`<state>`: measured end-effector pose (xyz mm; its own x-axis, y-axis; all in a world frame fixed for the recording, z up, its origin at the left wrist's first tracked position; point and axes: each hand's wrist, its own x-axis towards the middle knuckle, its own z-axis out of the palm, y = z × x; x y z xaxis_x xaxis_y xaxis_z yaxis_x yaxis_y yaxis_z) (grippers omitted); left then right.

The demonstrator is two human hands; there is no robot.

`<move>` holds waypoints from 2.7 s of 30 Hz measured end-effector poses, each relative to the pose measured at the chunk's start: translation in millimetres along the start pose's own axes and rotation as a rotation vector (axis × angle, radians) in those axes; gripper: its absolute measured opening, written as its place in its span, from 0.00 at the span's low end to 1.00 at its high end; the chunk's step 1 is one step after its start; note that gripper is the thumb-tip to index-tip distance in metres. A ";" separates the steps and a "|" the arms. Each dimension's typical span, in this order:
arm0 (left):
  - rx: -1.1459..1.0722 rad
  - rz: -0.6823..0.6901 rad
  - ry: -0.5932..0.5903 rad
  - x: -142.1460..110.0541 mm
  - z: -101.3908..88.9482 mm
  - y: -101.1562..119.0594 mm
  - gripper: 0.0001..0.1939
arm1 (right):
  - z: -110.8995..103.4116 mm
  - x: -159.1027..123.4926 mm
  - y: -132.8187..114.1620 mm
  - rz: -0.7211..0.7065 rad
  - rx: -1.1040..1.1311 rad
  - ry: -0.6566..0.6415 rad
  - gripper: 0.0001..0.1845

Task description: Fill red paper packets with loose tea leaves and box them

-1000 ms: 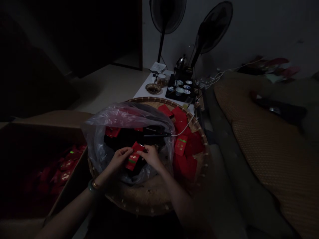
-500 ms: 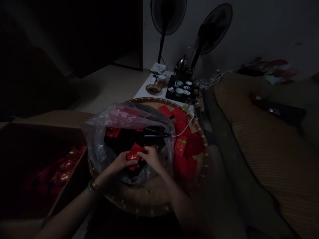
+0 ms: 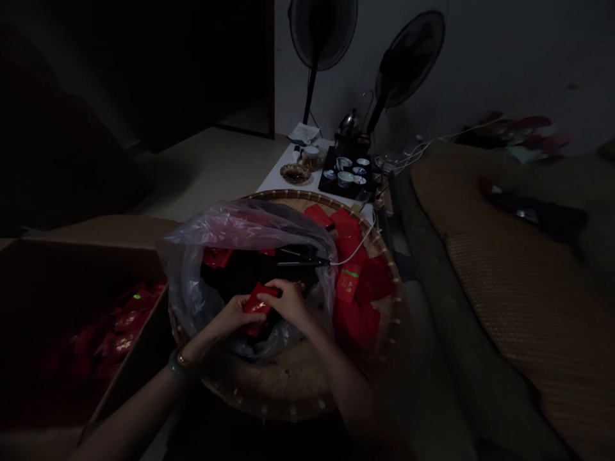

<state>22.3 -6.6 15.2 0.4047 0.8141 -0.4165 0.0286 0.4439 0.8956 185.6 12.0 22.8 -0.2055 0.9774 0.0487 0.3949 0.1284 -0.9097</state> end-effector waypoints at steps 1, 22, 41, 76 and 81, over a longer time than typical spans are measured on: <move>0.000 -0.007 -0.016 -0.7 0.8 0.1 0.18 | 0.1 0.9 -2.6 -0.014 -0.015 -0.008 0.11; -0.284 -0.091 0.126 -0.7 7.8 5.8 0.23 | -35.0 40.8 14.8 -0.257 -0.624 0.156 0.19; -0.303 -0.023 0.229 9.5 13.0 16.3 0.24 | -96.9 66.5 19.0 -0.291 -0.407 -0.312 0.29; -0.113 0.044 0.257 61.3 50.5 12.9 0.18 | -88.7 61.1 11.2 -0.154 -0.310 -0.231 0.16; -0.101 0.008 0.237 62.2 46.4 11.7 0.19 | -94.3 62.5 14.6 -0.110 -0.255 -0.257 0.21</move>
<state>90.2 31.8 7.0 0.1787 0.8774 -0.4453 -0.0695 0.4627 0.8838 263.0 90.8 51.4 -0.4646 0.8855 0.0062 0.5617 0.3000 -0.7711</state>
